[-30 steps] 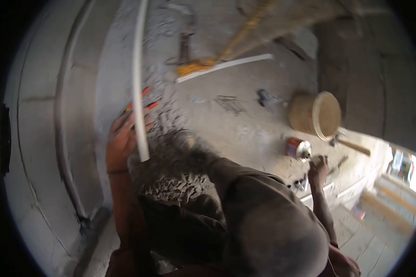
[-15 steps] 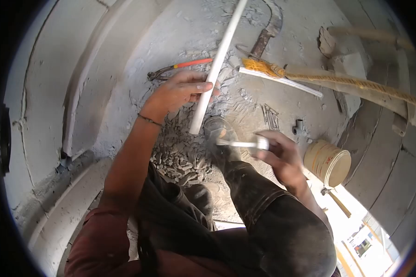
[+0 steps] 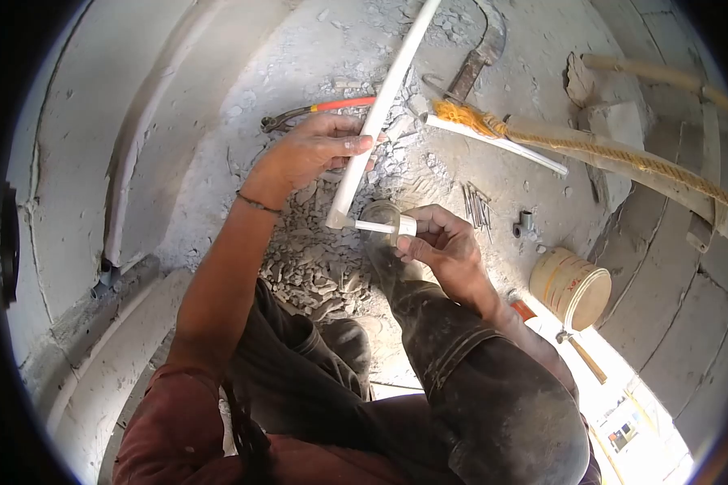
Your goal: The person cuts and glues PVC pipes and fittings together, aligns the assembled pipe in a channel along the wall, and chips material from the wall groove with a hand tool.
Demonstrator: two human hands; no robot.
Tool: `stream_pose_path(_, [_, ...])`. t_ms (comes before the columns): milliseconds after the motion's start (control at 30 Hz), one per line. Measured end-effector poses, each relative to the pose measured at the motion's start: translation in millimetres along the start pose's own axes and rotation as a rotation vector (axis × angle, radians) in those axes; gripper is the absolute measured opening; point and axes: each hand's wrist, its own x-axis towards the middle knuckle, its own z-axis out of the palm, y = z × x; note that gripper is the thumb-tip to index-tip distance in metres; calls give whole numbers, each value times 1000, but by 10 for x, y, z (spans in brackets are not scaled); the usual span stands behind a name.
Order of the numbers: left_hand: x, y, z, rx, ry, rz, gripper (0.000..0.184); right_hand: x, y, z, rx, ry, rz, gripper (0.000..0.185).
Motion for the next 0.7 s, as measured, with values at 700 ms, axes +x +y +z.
stream_pose_path(700, [-11, 45, 64, -18, 15, 25, 44, 11, 48, -13, 53, 4, -11, 28])
